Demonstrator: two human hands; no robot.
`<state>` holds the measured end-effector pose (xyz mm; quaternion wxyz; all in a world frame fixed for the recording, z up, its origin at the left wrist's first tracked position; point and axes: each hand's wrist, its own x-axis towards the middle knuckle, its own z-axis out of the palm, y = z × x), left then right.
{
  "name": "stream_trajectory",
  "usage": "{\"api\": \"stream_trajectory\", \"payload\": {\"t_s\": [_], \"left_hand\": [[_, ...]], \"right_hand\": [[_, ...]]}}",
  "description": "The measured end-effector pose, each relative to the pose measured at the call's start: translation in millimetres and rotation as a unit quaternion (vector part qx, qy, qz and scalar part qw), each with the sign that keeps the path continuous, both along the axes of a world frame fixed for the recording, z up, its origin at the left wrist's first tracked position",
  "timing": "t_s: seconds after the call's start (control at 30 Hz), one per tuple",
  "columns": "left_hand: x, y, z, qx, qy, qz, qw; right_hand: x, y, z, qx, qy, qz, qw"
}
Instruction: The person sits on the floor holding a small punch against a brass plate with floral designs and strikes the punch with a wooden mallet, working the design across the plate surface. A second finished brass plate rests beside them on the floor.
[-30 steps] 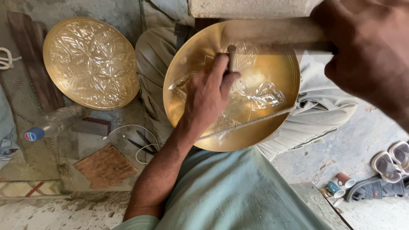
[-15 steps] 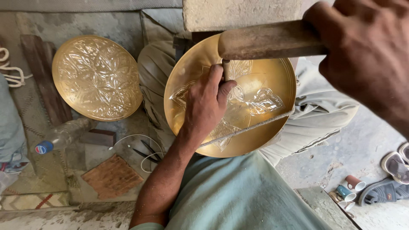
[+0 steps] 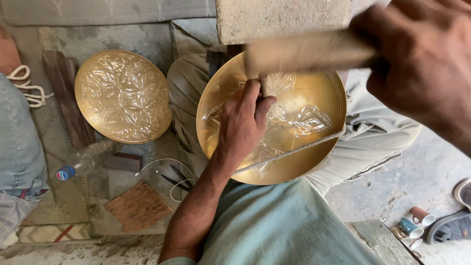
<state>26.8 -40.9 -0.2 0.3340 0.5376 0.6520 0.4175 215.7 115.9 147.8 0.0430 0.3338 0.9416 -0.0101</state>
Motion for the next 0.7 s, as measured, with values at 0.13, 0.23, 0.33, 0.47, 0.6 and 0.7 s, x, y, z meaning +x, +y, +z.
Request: {"api": "stream_trajectory", "payload": {"t_s": [0.13,0.23,0.33,0.47,0.6,0.7], "left_hand": [[1,-1,3,0.007,-0.02,0.004,1.0],[2,-2,1,-0.001,-0.017,0.008,1.0],[2,-3,-1,-0.002,-0.01,0.004,1.0],[0,-2,-1,-0.01,0.026,0.002,1.0],[-1,-4,2,0.0,0.02,-0.001,1.0],[1,-6,6,0.029,0.015,0.003,0.999]], "right_hand": [[0,5,1,0.001,0.015,0.0,1.0],[-4,6,-2,-0.072,0.086,-0.035,0.993],[-11,0,-5,-0.178,0.162,-0.144,0.96],[-12,-1,9,0.053,-0.121,0.005,0.991],[-20,-5,18,-0.176,0.213,-0.151,0.949],[-25,-13,22,-0.052,0.049,-0.064,0.995]]}}
